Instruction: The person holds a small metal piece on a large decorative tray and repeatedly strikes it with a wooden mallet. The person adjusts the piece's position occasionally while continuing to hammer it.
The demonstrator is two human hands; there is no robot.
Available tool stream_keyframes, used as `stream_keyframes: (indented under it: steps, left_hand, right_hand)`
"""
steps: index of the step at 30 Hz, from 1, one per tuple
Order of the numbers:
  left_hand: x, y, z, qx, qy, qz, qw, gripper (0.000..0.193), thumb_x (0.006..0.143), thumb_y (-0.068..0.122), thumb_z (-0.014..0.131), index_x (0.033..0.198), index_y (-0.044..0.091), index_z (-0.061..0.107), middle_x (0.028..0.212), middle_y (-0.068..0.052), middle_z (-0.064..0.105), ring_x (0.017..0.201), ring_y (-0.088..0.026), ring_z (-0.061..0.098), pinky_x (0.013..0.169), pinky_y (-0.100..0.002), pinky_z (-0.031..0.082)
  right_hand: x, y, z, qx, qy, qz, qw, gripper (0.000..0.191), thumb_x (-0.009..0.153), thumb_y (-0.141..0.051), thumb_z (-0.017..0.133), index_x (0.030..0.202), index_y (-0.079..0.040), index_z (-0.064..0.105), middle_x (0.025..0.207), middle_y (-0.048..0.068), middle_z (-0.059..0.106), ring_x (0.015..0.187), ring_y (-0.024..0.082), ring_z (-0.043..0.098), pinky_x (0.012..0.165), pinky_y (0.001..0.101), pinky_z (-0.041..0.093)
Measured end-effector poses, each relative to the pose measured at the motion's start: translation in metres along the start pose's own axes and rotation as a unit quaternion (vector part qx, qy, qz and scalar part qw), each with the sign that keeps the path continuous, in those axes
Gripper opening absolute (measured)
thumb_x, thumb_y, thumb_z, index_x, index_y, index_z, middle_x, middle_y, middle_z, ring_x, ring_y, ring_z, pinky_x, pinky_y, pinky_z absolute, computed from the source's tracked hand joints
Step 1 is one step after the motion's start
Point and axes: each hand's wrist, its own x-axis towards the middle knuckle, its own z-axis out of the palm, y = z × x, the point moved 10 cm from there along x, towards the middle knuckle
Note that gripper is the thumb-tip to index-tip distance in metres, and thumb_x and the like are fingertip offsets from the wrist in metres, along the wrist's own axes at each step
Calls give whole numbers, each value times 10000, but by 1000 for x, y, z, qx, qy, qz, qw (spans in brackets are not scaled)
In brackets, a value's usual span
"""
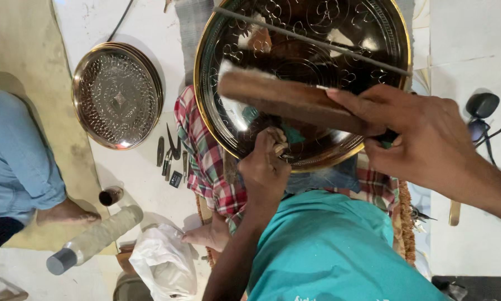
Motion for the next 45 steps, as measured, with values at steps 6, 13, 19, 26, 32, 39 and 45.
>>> stream_keyframes:
  steps: [6,13,19,26,32,39,45]
  left_hand:
    - [-16,9,-8,-79,73,-11,994,413,761,-80,614,1163,9,591,983,-160,741,922,-271,808,793,-350,632]
    - [-18,4,-5,-47,87,-34,994,376,777,-56,642,1144,20,612,940,-145,749,870,-297,801,762,-370,633]
    - [-21,12,-9,-13,103,7,995,455,773,-9,659,1223,-6,591,955,-155,749,854,-338,767,769,-395,617]
    - [-13,2,-16,-239,168,-43,955,249,935,-111,572,1169,-33,610,970,-140,714,864,-234,774,831,-336,616]
    - [-1,16,-5,-199,86,0,976,351,883,-153,481,1191,-48,612,1020,-113,755,954,-191,783,857,-305,660]
    - [-3,25,4,-125,51,28,990,374,792,-188,551,1133,-42,605,1053,-128,724,978,-202,780,875,-293,647]
    - [-3,24,4,-136,52,21,989,393,753,-186,560,1120,-47,590,1026,-137,712,932,-219,774,838,-307,646]
  right_hand:
    - [17,-33,-2,-200,-116,-21,973,1009,690,-248,753,1594,-445,349,1249,-56,649,629,166,672,529,326,540]
    - [30,-61,-4,-241,-156,-42,957,936,774,-187,684,1585,-512,349,1172,-74,639,710,206,671,530,388,545]
    - [30,-66,0,-245,-140,-89,955,988,716,-226,718,1608,-485,383,1088,-71,647,718,199,674,533,379,538]
    - [18,-52,-8,-149,-34,-79,985,931,720,-177,721,1601,-323,457,1053,22,665,690,208,657,541,369,516]
    - [9,-11,22,81,-19,24,996,897,682,-66,724,1535,-276,544,954,40,732,461,175,612,429,345,505]
    - [-8,-1,7,106,60,9,993,812,666,1,695,1445,-209,605,881,51,738,528,153,620,432,320,475]
    - [2,-14,-2,98,55,-34,993,810,683,-13,702,1465,-184,575,1007,66,743,527,134,658,465,278,504]
